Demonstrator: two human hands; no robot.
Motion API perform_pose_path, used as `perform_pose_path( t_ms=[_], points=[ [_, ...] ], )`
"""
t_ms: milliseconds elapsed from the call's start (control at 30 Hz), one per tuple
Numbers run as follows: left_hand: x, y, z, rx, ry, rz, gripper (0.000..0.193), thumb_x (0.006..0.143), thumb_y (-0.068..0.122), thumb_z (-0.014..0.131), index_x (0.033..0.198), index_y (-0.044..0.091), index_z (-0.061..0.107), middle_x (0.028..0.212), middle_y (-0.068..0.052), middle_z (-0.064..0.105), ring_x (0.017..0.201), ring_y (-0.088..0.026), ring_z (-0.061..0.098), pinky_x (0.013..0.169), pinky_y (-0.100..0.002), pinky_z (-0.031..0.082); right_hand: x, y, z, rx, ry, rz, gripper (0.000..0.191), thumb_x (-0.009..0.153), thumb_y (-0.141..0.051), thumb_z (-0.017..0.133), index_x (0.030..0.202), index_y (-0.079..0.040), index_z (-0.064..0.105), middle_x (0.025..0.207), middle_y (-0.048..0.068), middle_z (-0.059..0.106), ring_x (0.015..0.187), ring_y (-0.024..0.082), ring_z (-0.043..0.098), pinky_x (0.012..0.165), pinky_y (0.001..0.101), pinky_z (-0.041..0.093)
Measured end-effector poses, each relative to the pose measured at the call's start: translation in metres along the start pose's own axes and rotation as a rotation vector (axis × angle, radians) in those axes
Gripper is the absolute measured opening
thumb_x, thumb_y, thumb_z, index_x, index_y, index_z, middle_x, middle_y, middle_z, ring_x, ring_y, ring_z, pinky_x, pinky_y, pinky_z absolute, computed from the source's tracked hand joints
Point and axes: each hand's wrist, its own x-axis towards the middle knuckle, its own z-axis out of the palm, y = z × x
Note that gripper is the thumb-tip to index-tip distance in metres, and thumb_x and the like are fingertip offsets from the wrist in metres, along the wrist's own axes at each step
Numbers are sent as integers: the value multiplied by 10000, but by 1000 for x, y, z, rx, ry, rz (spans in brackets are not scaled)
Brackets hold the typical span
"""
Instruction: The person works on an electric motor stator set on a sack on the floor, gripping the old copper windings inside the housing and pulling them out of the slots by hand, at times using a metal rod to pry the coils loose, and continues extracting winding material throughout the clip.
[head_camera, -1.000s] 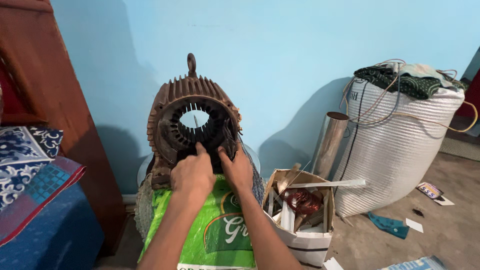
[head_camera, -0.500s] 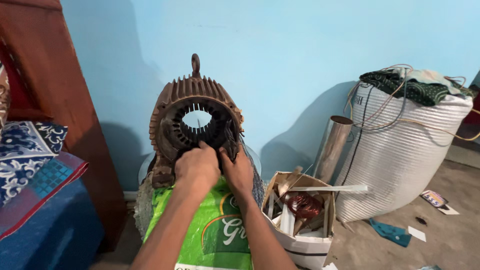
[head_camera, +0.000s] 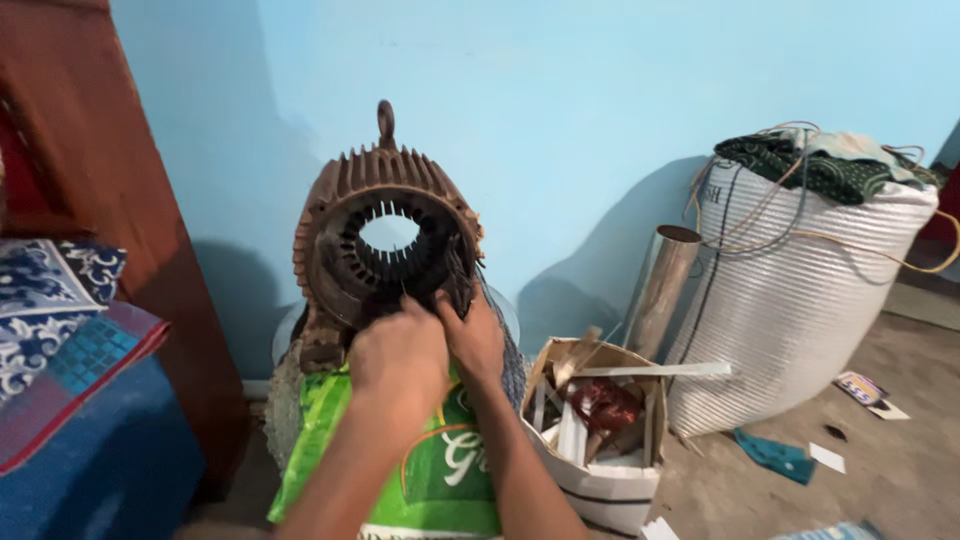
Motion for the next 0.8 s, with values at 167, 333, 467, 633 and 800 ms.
perform_pose_path(
  t_ms=[167,333,467,633,800],
  points=[
    [-2,10,-10,65,-129,-39,517,946,125,636,1422,-53,537,1231,-167,730,1151,-309,713,899,-444,610,-1,6,-2,-12,-18,-23,578,892,-503,616,1324,-120,594,1138,201,736,1090,439,667,905,510,511],
    [-4,7,-30,-80,-77,-89,673,930,135,651,1516,-59,382,1218,-211,698,1119,-362,695,901,-475,584,-9,-2,-14,-19,-15,-2,598,877,-508,608,1346,-138,585,1141,191,739,1088,431,672,905,509,510],
    [-44,-7,-32,-128,-105,-100,714,905,166,666,1539,28,368,1206,-203,692,1122,-365,687,941,-468,561,-13,-12,-23,-40,-27,53,605,865,-501,613,1360,-156,572,1138,187,738,1078,426,676,916,505,505],
    [-36,-6,-52,-188,-56,-149,602,927,200,634,1494,86,465,1169,-188,719,1122,-364,689,964,-475,548,-10,-10,-24,-51,-23,32,589,880,-478,625,1372,-160,568,1155,192,734,1097,435,663,926,510,498],
    [-8,28,-43,-214,0,-136,779,907,237,659,1568,-12,329,1174,-209,712,1104,-362,703,908,-477,585,-10,-1,-23,-3,-8,-44,588,875,-441,665,1370,-139,564,1156,210,726,1107,451,655,911,517,513]
  ],
)
